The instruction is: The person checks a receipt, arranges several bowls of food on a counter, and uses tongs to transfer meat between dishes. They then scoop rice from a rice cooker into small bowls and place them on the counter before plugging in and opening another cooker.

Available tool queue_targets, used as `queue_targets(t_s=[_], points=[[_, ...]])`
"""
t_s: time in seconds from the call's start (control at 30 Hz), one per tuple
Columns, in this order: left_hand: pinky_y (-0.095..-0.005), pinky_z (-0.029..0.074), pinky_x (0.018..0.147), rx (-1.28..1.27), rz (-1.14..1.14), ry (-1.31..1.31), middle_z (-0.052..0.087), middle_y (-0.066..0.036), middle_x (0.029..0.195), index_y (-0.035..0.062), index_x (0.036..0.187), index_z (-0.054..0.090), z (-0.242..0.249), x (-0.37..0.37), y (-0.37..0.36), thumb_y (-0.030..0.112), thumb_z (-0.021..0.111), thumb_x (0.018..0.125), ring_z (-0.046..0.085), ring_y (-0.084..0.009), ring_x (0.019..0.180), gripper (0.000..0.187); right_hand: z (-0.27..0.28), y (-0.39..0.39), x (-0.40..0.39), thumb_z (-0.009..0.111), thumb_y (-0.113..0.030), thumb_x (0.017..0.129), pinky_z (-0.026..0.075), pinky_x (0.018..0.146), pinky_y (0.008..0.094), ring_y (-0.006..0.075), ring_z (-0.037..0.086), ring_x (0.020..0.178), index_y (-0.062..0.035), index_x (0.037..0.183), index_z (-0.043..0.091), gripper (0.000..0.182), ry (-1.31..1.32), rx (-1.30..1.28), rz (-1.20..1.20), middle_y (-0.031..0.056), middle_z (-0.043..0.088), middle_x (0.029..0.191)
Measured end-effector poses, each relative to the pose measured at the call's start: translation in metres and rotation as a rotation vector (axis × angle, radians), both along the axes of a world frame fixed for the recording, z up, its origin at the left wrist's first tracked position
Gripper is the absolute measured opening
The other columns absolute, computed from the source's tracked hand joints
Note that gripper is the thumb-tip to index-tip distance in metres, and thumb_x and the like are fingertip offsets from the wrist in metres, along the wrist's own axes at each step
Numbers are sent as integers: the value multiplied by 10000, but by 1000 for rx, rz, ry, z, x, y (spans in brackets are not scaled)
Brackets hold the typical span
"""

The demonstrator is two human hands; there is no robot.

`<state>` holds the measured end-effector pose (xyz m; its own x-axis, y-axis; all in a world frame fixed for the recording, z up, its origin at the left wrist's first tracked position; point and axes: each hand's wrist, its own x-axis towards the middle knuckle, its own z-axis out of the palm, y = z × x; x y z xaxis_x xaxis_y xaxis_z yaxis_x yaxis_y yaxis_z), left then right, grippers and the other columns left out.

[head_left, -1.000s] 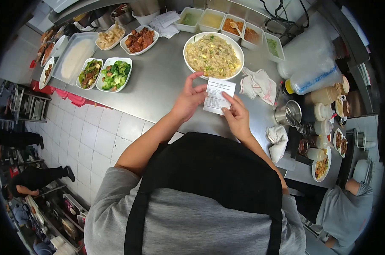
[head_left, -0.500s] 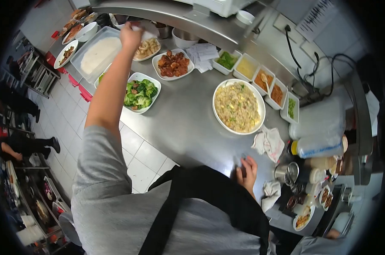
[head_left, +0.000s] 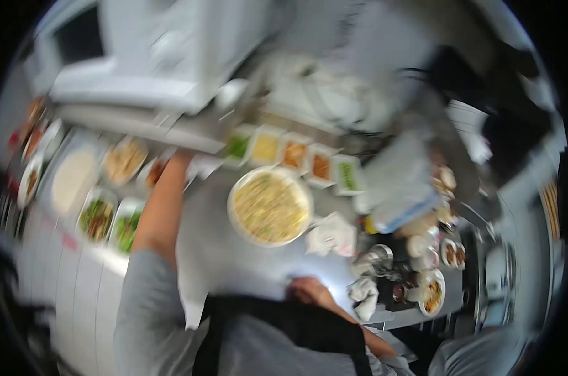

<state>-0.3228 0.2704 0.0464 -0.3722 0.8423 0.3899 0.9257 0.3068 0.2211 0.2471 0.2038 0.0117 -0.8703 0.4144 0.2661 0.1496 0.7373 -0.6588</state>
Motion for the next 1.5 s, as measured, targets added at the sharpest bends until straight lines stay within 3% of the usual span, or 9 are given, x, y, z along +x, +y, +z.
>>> queue_targets(t_s=[0.17,0.5,0.57,0.63,0.83,0.87,0.97,1.1,1.5], points=[[-368,415,866,19,-8,61,568,-199,1123,-21,1116,562,-1,16,28,264,639,784,527,-315,1043,444,199,-1,23,665,-76,772,497,789,334,236,606,898,-111,1050,648,280,8,124,-98,79,627,997],[-374,356,991,129,124,-220,470,-251,1257,5,1149,567,16,66,-30,336,654,773,453,-362,1170,508,535,197,96,585,-150,825,347,968,317,149,487,1128,-1,1166,544,375,1020,216,-607,78,536,1239],[-392,387,957,238,-1,-236,511,-241,1183,14,1132,580,43,115,-78,290,672,763,465,-357,1151,470,539,200,85,628,-74,797,423,643,227,107,538,724,-56,960,636,164,1119,105,-595,14,602,885],[-349,399,944,215,-86,-441,513,-188,1174,25,1136,578,45,136,-114,221,675,771,464,-312,1157,426,525,230,81,607,-25,791,430,612,211,103,541,628,-20,942,620,152,1117,224,-281,25,617,771],[-290,440,813,341,-21,-812,533,-82,1136,66,1119,593,40,238,-206,109,605,836,523,-165,946,287,327,88,23,577,-120,818,389,947,317,164,512,1100,-15,1180,538,379,790,-308,-11,106,542,1222],[-281,444,795,341,11,-879,545,-71,1094,65,1105,597,32,252,-213,113,605,837,529,-155,916,272,283,60,15,607,14,775,487,680,289,159,595,797,17,1089,592,314,797,-517,24,92,626,1017],[-258,450,739,351,24,-908,569,-53,1003,60,1034,605,2,302,-215,100,616,822,535,-141,835,216,124,34,8,572,49,788,486,694,246,116,589,748,-8,1048,623,271,430,-1051,-91,53,636,951],[-301,485,674,194,-113,-693,560,-82,958,79,960,599,-16,399,-194,90,657,763,554,-201,851,206,-31,17,21,610,35,747,489,645,238,115,590,705,13,1009,626,264,294,-926,-314,84,590,1038],[-384,420,836,117,-146,-421,498,-138,1085,102,906,622,-53,446,-178,21,665,699,472,-322,988,226,-37,3,27,679,27,706,498,629,216,102,592,682,18,991,634,289,191,-487,-398,126,531,1094]])
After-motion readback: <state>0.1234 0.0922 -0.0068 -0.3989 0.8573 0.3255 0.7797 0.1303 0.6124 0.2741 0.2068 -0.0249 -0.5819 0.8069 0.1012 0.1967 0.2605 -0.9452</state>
